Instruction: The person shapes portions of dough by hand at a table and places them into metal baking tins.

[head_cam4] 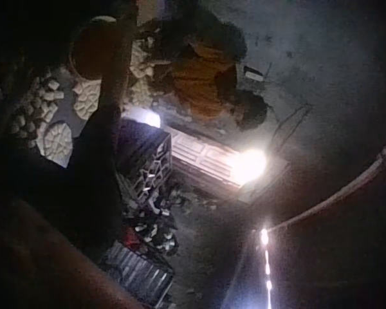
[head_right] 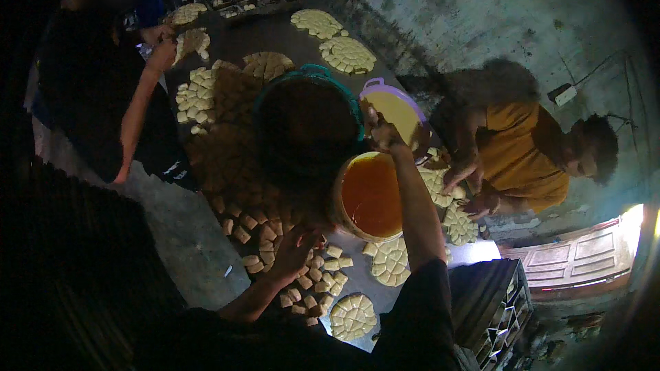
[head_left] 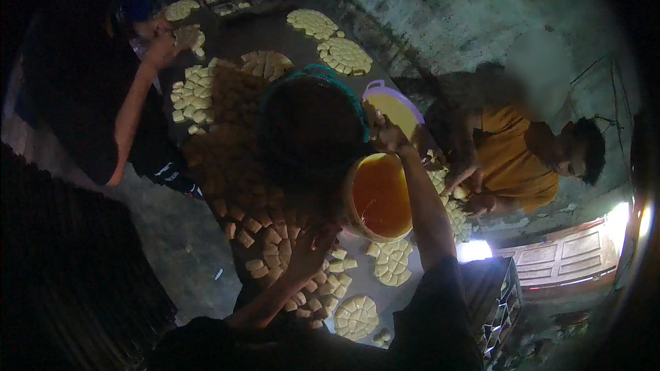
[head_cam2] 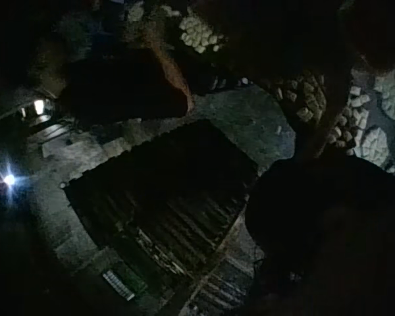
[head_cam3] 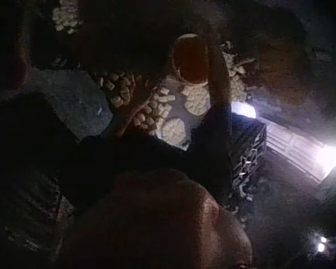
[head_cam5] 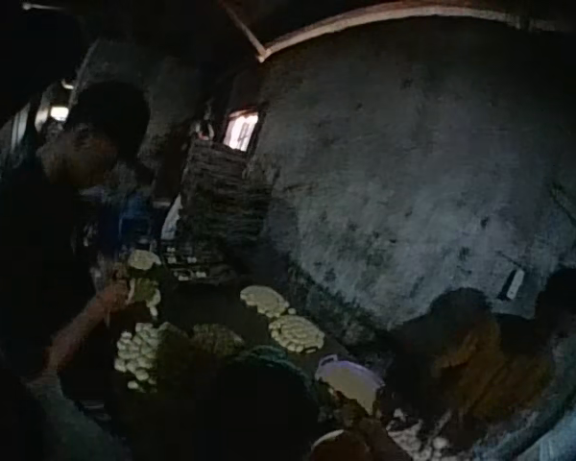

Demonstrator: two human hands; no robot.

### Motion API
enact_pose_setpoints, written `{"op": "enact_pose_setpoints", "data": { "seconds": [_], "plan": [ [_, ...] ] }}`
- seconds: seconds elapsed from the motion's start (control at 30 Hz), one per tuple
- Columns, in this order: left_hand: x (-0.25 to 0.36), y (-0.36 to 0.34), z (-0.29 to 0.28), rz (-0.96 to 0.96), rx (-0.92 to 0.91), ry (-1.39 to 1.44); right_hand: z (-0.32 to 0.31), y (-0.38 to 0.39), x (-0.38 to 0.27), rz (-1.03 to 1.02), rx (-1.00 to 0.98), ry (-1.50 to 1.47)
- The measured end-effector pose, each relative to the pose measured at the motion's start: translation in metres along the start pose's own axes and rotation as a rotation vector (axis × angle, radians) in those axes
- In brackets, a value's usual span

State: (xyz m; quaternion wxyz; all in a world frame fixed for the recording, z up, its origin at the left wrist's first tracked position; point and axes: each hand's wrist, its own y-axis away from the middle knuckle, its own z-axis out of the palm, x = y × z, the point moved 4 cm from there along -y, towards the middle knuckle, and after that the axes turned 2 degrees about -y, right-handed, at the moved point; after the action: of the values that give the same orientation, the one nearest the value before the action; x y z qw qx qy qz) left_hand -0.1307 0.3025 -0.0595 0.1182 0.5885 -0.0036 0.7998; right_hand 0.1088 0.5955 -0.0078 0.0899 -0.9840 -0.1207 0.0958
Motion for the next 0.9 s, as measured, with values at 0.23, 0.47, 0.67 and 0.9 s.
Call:
{"op": "enact_pose_setpoints", "data": {
  "seconds": [0.23,0.47,0.67,0.9],
  "plan": [
    [0.060,0.015,0.007,0.052,-0.061,-0.012,-0.083,0.089,-0.055,0.418,-0.004,-1.357],
    [0.102,0.051,0.073,0.095,-0.404,0.423,-0.185,0.279,-0.185,0.092,0.182,-1.733],
    [0.104,0.125,0.154,-0.059,-0.502,0.724,-0.210,0.408,-0.144,0.012,0.369,-1.611],
    [0.084,0.218,0.233,-0.074,-0.602,0.549,-0.277,0.547,-0.144,0.042,0.577,-0.636]
  ]
}}
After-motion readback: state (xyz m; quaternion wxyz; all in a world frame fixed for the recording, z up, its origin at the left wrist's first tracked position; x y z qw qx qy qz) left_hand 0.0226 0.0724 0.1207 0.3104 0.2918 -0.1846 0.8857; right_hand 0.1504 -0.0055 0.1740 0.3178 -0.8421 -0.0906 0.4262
